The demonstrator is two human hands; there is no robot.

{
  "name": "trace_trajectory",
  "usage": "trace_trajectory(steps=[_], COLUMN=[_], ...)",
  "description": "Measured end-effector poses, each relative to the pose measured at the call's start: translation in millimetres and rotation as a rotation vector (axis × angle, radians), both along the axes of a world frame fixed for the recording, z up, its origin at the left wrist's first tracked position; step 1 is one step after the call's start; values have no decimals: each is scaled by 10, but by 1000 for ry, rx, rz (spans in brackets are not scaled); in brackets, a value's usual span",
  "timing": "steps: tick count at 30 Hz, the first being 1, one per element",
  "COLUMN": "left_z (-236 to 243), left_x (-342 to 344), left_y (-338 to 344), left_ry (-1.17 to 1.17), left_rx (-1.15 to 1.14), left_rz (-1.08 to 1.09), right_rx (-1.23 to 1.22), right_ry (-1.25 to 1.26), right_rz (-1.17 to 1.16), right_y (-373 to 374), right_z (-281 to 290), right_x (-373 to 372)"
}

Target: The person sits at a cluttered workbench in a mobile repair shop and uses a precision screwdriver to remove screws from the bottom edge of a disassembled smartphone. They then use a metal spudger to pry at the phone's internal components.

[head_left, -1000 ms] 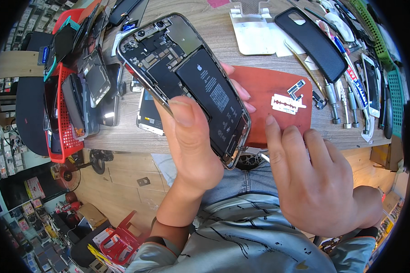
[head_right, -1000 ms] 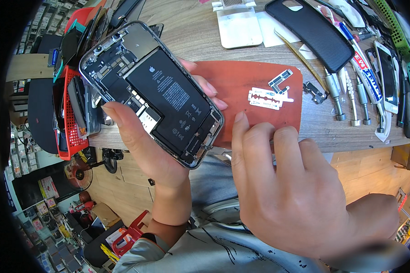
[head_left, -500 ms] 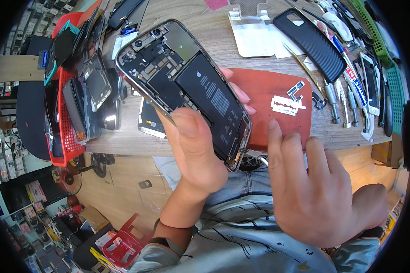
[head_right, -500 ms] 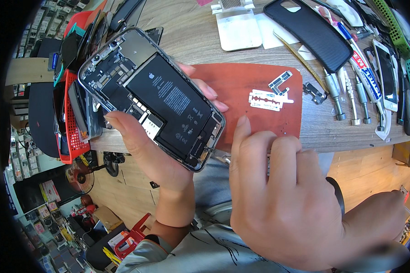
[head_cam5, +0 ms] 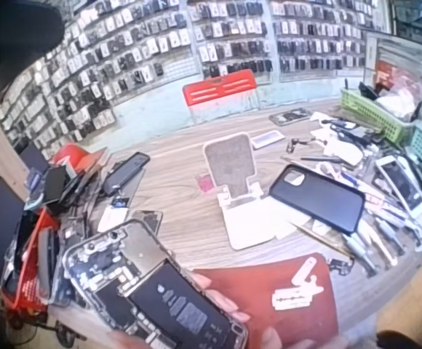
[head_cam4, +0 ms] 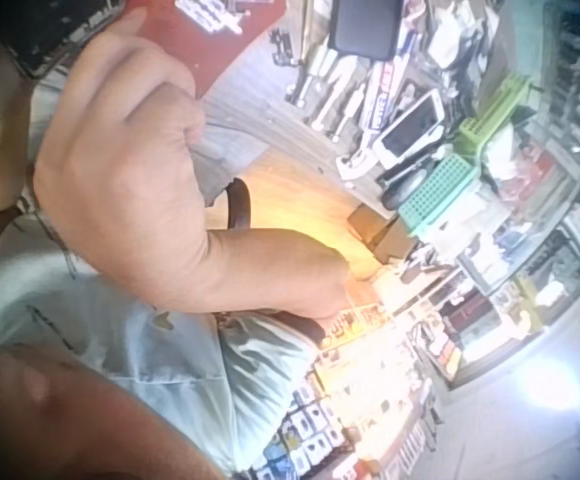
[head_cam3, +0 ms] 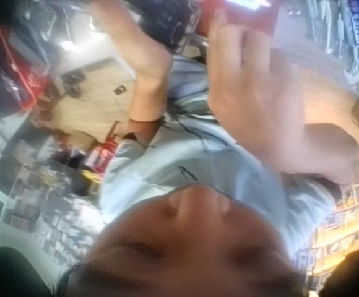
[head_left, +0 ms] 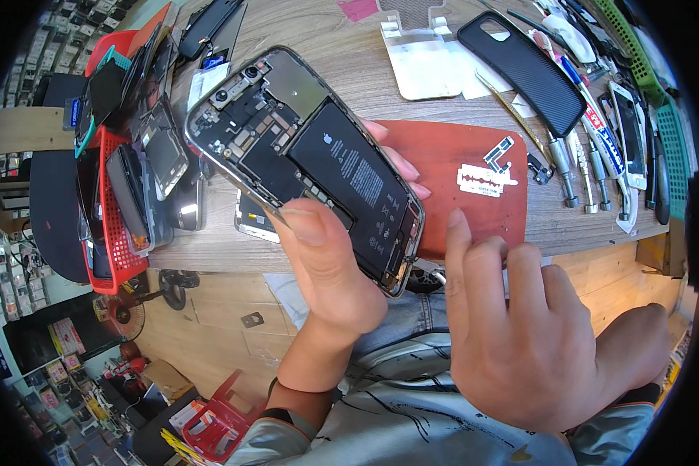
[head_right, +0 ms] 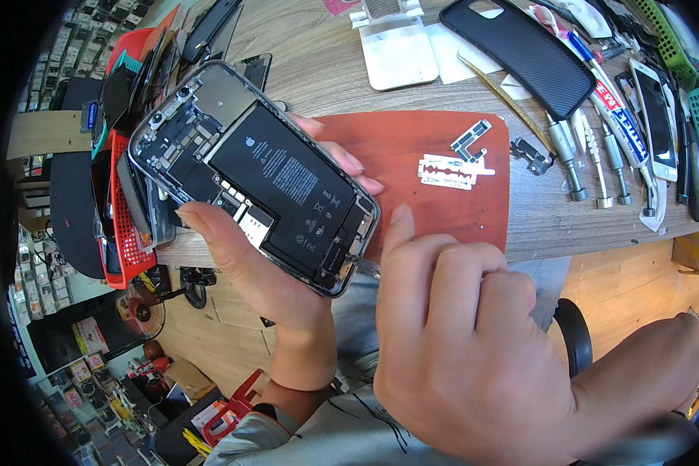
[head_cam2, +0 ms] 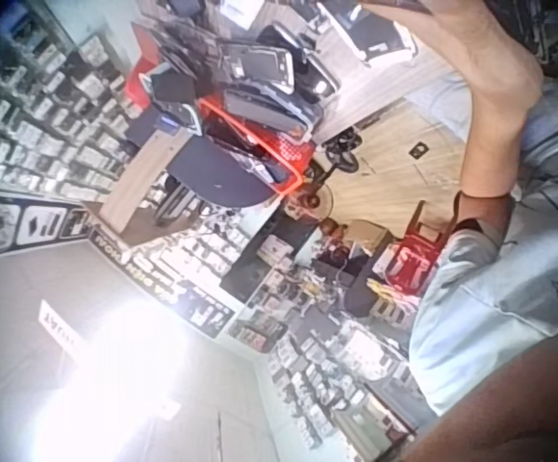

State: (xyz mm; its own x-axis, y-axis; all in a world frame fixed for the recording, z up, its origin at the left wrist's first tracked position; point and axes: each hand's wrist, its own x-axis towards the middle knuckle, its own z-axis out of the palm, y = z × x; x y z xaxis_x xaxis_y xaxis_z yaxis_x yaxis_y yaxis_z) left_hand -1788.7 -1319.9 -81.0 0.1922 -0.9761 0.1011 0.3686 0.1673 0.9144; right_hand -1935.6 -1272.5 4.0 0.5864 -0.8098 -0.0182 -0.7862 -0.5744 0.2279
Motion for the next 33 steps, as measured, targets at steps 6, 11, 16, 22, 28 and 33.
trace_trajectory(steps=[6,11,16,22,28,33], left_z=[-30,16,7,25,50,49], left_x=[52,-27,-23,-22,-63,-56], left_y=[16,13,12,19,8,6], left_ry=[-14,34,10,-18,0,-7], left_rx=[21,12,7,14,18,22], left_rz=[-39,27,18,19,46,31], right_rx=[-12,-117,25,66,-38,-80], right_ry=[-53,-166,-129,-94,-19,-2], right_rz=[100,131,57,195,409,530], right_y=[-91,-133,-85,-208,-373,-468], right_z=[-39,-177,-164,-139,-122,-115], right_x=[-74,-101,-167,-267,-322,-356])
